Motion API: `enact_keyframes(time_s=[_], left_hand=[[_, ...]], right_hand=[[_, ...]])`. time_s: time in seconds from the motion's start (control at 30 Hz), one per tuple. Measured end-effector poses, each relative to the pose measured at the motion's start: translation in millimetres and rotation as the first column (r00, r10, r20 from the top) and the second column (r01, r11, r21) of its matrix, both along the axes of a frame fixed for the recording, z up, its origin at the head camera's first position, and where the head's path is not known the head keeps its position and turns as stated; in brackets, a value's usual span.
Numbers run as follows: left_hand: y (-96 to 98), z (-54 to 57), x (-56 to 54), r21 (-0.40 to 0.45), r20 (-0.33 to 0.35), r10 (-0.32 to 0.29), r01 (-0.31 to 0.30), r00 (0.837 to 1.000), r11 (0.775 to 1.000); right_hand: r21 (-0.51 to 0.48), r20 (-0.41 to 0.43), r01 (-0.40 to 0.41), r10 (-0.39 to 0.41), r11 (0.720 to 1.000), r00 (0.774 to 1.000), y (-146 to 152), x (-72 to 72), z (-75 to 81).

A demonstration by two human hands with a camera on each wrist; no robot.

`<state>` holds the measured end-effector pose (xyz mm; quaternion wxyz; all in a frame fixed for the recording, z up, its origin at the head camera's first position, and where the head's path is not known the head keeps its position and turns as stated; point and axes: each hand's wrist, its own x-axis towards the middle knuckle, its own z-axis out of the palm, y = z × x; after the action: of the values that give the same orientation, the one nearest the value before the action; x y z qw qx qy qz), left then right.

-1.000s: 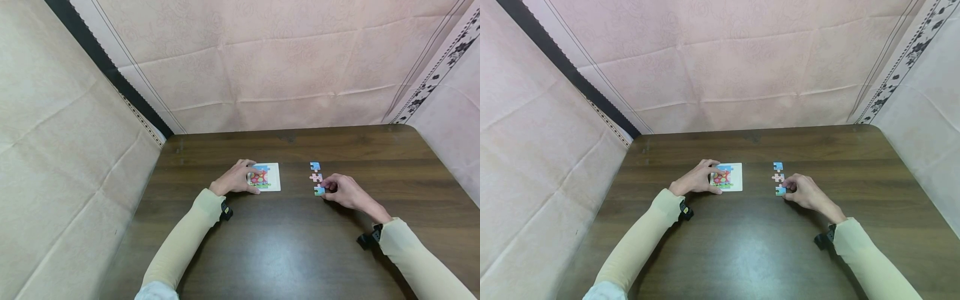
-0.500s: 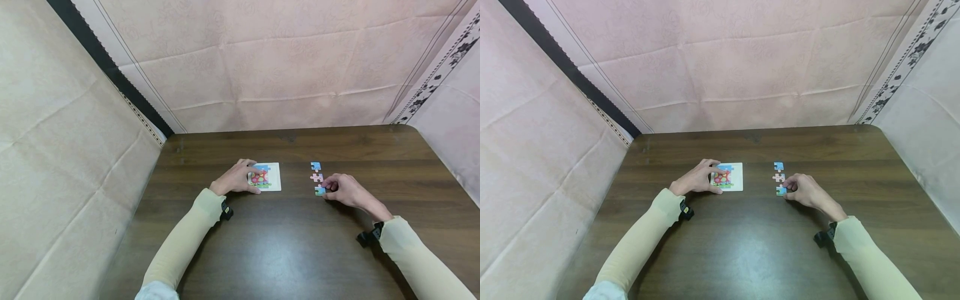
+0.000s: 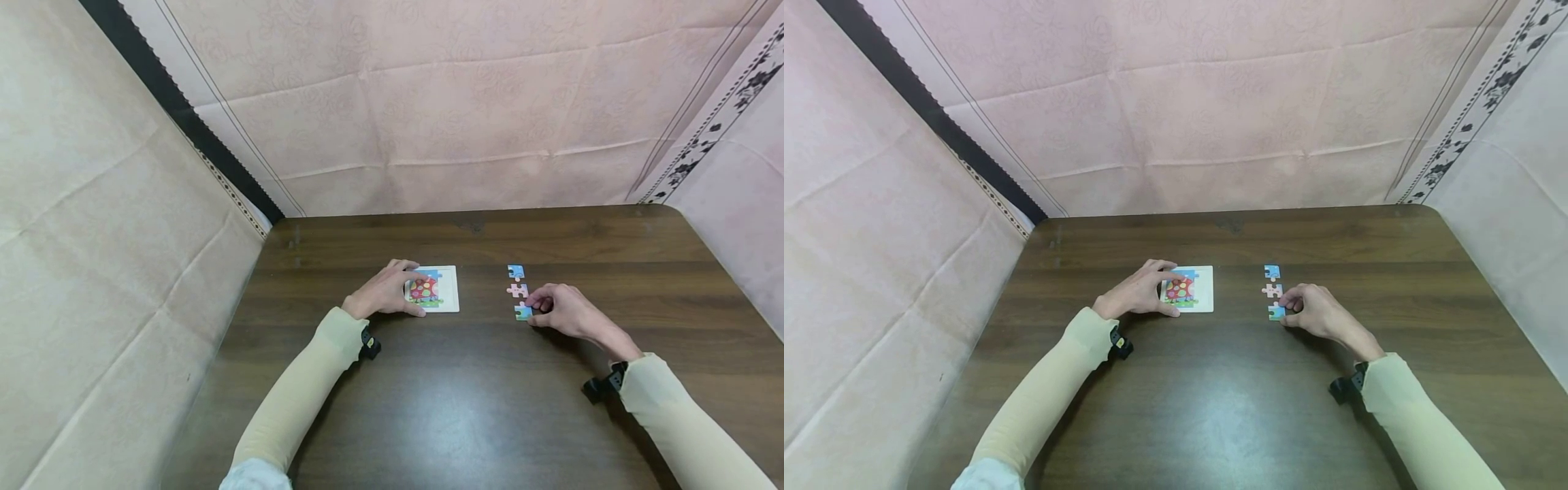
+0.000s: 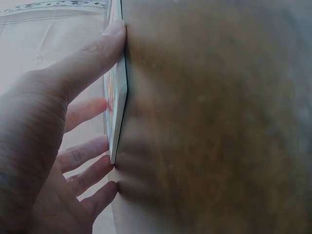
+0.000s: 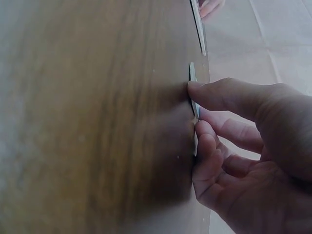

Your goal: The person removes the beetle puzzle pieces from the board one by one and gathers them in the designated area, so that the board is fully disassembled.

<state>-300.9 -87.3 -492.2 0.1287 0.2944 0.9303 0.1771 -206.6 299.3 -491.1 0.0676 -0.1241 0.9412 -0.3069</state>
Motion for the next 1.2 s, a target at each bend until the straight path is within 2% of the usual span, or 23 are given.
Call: enact_keyframes(time_s=[0.3,0.6,0.93,1.2], left_hand=[[0.6,-0.6,-1.2,-0.009,-0.012,-0.007,0.006,1.0,1.0],[-0.8,-0.5,-2.0,-0.007,-0.027,-0.011,0.011,1.0,1.0],[-0.5,-0.2,-1.3,0.0,-0.014,-0.018,0.018,1.0,1.0],[-0.5,-0.3,-2.6,-0.022,-0.008,-0.006,0.005,1.0,1.0]], right_hand=[[-0.002,0.013,-0.01,0.01,1.0,1.0,2,-1.1,3.2],[-0.005,-0.021,0.0,0.0,1.0,1.0,-16,-10.2,17.8],[-0.024,-0.034,-0.039,0.038,0.999,0.999,-61,-33.8,25.0],[-0.039,-0.032,-0.077,0.076,0.996,0.997,-97,-59.0,21.4]])
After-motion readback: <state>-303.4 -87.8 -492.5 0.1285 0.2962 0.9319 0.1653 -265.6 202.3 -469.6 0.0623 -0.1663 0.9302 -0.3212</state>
